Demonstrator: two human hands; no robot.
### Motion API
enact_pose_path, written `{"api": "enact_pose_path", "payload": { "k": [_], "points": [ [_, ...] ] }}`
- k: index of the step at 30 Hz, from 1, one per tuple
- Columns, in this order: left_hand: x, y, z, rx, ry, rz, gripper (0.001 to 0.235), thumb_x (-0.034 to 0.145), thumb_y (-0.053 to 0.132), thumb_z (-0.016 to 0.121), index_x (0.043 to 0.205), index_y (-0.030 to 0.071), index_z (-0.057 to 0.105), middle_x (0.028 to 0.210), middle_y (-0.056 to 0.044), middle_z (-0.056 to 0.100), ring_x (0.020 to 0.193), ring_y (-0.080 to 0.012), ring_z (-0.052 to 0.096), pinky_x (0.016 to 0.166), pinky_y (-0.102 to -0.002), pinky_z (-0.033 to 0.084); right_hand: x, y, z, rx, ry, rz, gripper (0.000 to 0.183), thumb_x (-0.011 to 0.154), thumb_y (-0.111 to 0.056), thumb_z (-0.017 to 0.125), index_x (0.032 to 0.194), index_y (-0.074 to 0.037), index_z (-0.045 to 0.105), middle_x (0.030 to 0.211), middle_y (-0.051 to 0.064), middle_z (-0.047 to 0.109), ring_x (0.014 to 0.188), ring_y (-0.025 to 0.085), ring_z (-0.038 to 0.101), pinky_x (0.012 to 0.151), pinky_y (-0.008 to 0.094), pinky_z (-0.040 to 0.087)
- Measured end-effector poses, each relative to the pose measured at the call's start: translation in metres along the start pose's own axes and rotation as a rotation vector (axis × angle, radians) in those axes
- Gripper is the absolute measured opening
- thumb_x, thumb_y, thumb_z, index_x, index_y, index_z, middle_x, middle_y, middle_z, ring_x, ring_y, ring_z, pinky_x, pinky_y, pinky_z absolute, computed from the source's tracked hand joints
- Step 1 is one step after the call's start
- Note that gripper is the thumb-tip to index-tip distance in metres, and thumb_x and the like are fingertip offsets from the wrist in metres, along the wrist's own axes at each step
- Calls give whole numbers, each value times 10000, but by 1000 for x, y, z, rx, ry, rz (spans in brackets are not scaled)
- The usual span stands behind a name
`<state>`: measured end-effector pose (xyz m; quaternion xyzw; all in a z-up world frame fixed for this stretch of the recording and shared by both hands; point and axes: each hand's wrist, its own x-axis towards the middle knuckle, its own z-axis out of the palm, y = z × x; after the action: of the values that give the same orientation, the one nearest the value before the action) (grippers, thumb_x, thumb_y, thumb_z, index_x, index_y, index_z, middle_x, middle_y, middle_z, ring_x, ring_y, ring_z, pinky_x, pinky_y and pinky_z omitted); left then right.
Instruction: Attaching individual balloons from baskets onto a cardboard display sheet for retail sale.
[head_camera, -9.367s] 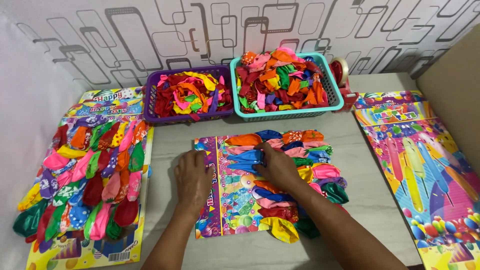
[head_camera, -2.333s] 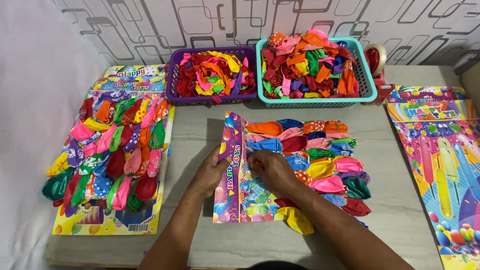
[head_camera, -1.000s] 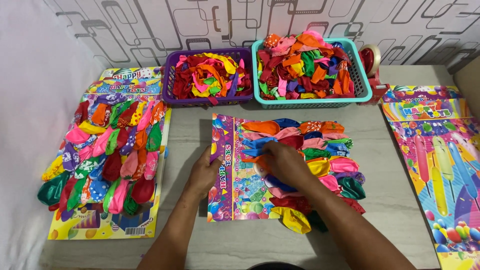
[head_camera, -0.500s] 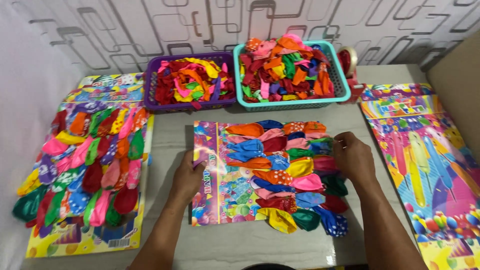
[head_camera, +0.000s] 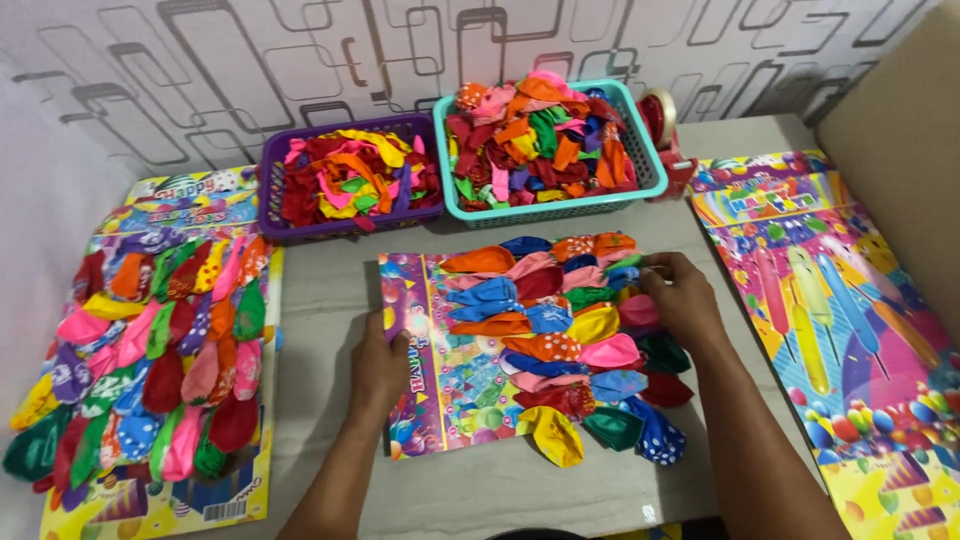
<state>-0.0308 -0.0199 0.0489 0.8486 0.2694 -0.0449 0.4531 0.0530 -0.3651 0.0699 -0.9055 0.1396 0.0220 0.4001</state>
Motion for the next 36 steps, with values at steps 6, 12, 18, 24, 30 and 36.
{"api": "enact_pose_path", "payload": {
  "k": [6, 12, 18, 24, 30, 36],
  "points": [
    [6, -7, -7, 154, 201, 251, 604, 914, 158, 674, 1457, 25, 449, 1338, -312, 551, 1291, -504, 534, 1033, -560, 492, 17, 24, 19, -212, 108, -175, 394, 940, -290, 638, 1271, -83, 685, 1278, 265, 611, 1220, 497, 601, 1045, 579, 466],
    [36, -40, 48, 364, 321, 936, 638, 910, 295, 699, 1446, -6, 528, 1507, -300, 429, 1448, -514, 332, 1159, -578, 288, 14, 30, 63, -356, 314, -776, 328, 905, -309, 708, 1193, -155, 734, 1296, 224, 629, 1100, 483, 678, 896, 568, 548],
    [34, -21, 45, 686, -132, 731, 888, 987, 585, 516, 1621, 50, 199, 1695, -203, 143, 1574, -378, 52, 1229, -569, 77, -18, -15, 60, -660, -208, -593, 723, 987, -654, 408, 1609, -297, 318, 1645, 180, 302, 1533, 462, 209, 1156, 745, 169],
    [39, -32, 29, 729, -193, 611, 971, 964, 710, 407, 1621, 41, 152, 1713, -190, 48, 1587, -341, 6, 1259, -519, 52, 2, 8, 71, -823, -242, -509, 770, 970, -745, 277, 1622, -337, 242, 1703, 80, 202, 1561, 371, 198, 1179, 680, 188],
    [44, -40, 30, 703, -110, 671, 967, 944, 686, 488, 1597, 20, 235, 1692, -215, 143, 1575, -372, 107, 1256, -512, 128, 16, 11, 67, -750, -279, -514, 722, 970, -722, 363, 1599, -372, 309, 1680, 52, 285, 1539, 367, 278, 1167, 700, 235],
    [98, -64, 53, 546, 179, 743, 448, 986, 413, 481, 1204, 94, 707, 1346, -119, 648, 1318, -286, 583, 1091, -395, 453, 64, 13, 63, -592, 74, -690, 296, 966, -367, 601, 1209, -248, 722, 1003, 24, 765, 979, 297, 743, 858, 496, 567]
  ]
}}
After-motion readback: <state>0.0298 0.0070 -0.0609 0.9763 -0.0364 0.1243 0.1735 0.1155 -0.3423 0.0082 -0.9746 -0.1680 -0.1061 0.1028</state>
